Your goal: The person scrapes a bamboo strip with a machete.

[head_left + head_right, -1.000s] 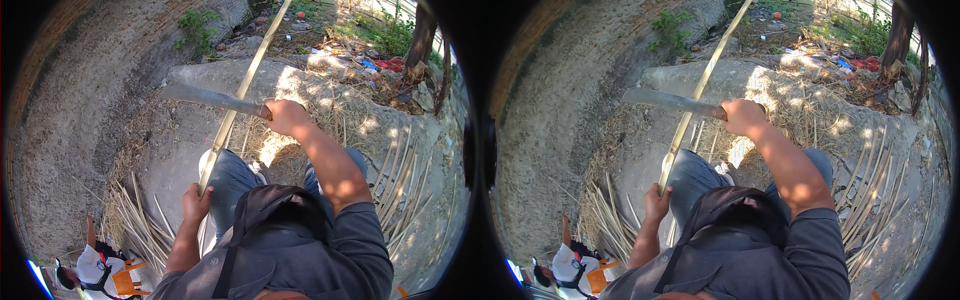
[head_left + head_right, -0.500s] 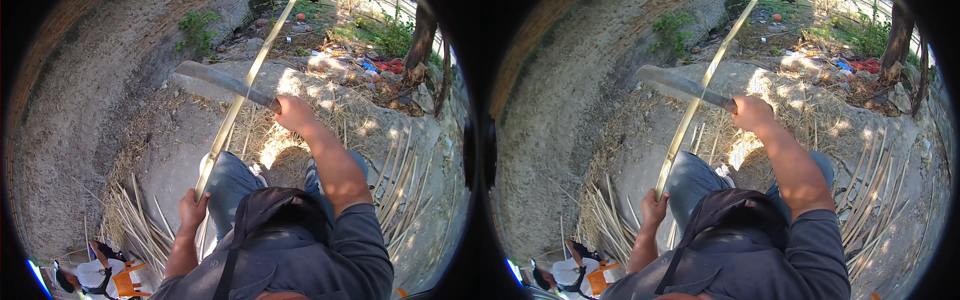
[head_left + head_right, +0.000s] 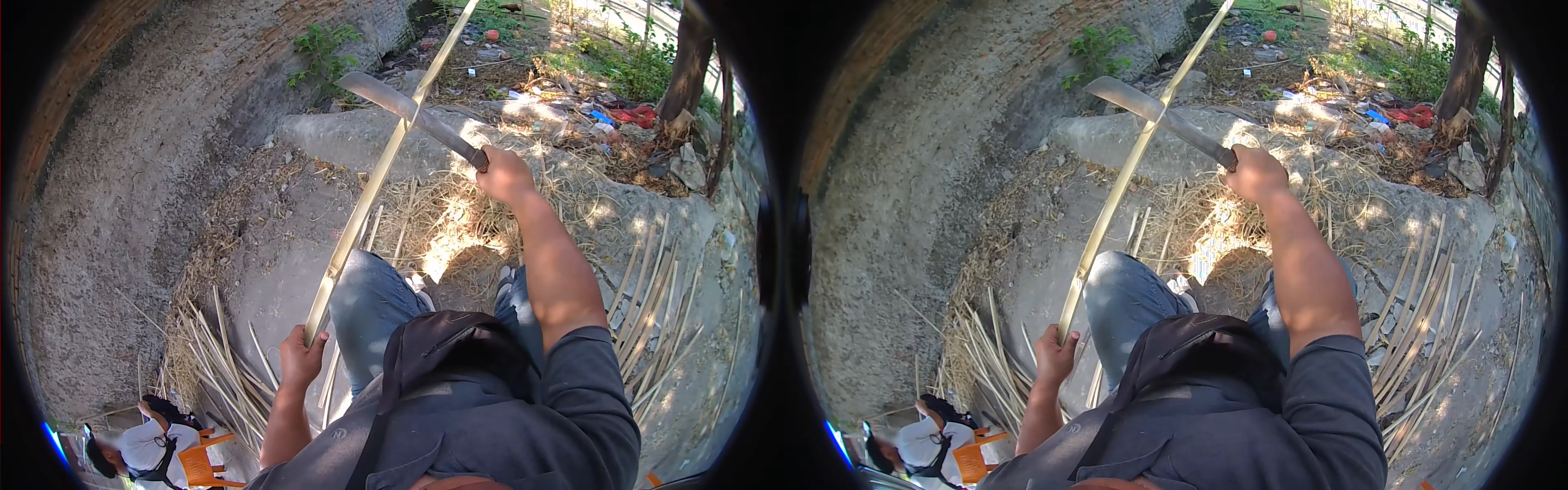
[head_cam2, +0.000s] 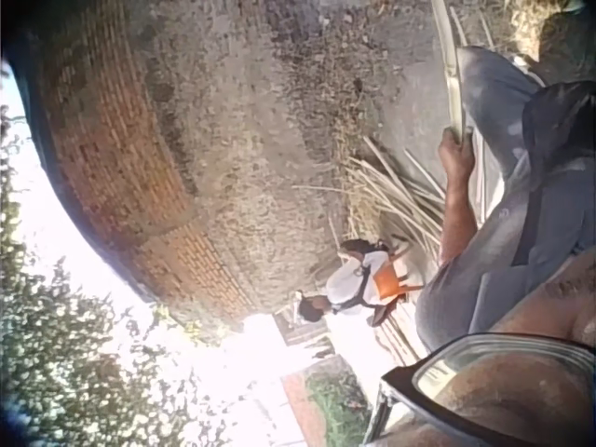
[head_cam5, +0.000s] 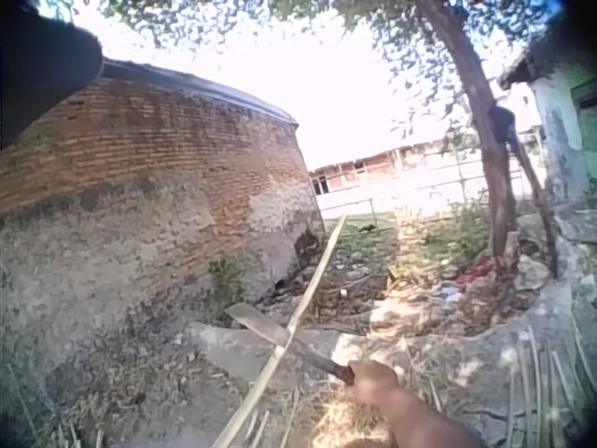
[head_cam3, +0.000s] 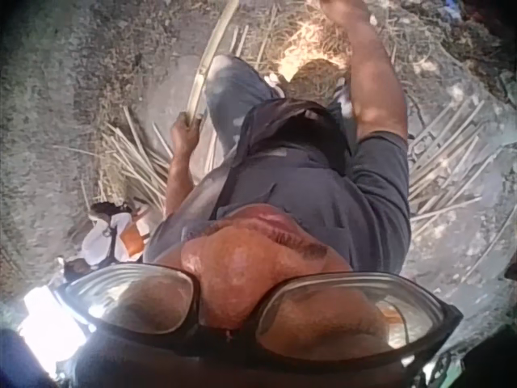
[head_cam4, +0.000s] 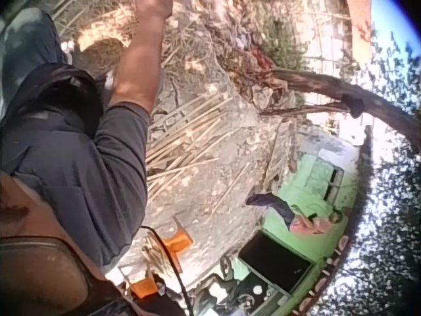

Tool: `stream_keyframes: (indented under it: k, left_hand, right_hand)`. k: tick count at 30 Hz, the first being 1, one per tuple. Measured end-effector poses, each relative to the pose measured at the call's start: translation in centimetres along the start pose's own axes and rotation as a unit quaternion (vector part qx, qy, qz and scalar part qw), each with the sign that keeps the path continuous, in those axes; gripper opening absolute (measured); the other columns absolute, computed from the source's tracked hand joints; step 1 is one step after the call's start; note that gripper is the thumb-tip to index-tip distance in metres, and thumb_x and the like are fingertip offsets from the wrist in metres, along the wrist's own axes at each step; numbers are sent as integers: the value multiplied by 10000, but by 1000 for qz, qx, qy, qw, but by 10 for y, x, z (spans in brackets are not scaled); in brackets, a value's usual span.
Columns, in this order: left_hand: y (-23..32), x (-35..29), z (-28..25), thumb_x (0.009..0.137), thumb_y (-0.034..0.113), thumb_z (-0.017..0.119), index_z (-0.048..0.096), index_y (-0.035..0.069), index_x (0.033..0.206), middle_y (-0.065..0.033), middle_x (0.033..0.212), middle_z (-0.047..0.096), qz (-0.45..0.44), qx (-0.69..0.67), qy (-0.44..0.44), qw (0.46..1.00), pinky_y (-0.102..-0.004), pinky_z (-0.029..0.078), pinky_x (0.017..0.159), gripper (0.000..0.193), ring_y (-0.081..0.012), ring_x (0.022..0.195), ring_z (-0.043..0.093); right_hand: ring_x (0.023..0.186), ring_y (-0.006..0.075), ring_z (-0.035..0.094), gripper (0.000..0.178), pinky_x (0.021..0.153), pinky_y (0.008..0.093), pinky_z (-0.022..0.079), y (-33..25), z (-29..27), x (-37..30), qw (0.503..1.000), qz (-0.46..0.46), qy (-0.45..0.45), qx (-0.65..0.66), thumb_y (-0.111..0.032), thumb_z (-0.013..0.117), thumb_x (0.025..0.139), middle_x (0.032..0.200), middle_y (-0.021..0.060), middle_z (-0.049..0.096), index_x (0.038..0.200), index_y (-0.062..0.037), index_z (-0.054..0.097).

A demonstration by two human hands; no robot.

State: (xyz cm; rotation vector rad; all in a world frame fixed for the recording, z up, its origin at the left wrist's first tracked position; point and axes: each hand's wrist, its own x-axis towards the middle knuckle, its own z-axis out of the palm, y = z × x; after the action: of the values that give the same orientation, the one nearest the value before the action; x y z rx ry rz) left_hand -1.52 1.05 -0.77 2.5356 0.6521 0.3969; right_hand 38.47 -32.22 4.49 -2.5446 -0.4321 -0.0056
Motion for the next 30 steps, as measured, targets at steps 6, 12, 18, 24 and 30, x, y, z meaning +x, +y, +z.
stream_keyframes:
  k: [6,12,18,24,30]
  left_hand:
    - [3,-4,0,905,443,791,647,-7,909,-187,641,614,-38,9,-8,999,-422,468,566,473,-324,569,600]
    - [-9,-15,-3,916,385,789,625,11,888,-115,618,565,-65,5,-31,997,-383,441,558,409,-174,576,502]
    - [-15,-18,-14,892,403,813,625,-12,869,-186,642,615,-51,0,-27,998,-421,466,565,456,-290,554,556]
    - [3,-7,-15,888,419,813,638,-11,914,-187,661,640,-22,20,13,999,-427,479,574,464,-319,570,604]
    - [38,26,-12,916,450,779,651,-14,951,-171,691,656,-9,33,-33,999,-400,482,589,483,-271,599,616]
  right_hand:
    - [1016,351,707,278,899,498,552,-8,8,-11,1000,-4,-7,-29,-256,725,833,1043,146,737,1067,-114,684]
    - [927,346,719,239,883,483,537,-9,-4,-14,996,-43,50,-52,-285,751,822,923,144,745,976,-110,700]
    - [856,319,718,334,985,519,430,8,-14,-10,968,-92,203,-114,-472,791,831,835,112,738,886,-154,707]
    - [921,353,719,233,806,510,558,-14,-5,-23,987,-132,61,-64,-325,729,862,882,143,737,964,-119,692]
    - [730,362,716,229,714,482,572,-66,37,-48,940,-325,43,-89,-223,759,773,774,142,711,923,-81,657]
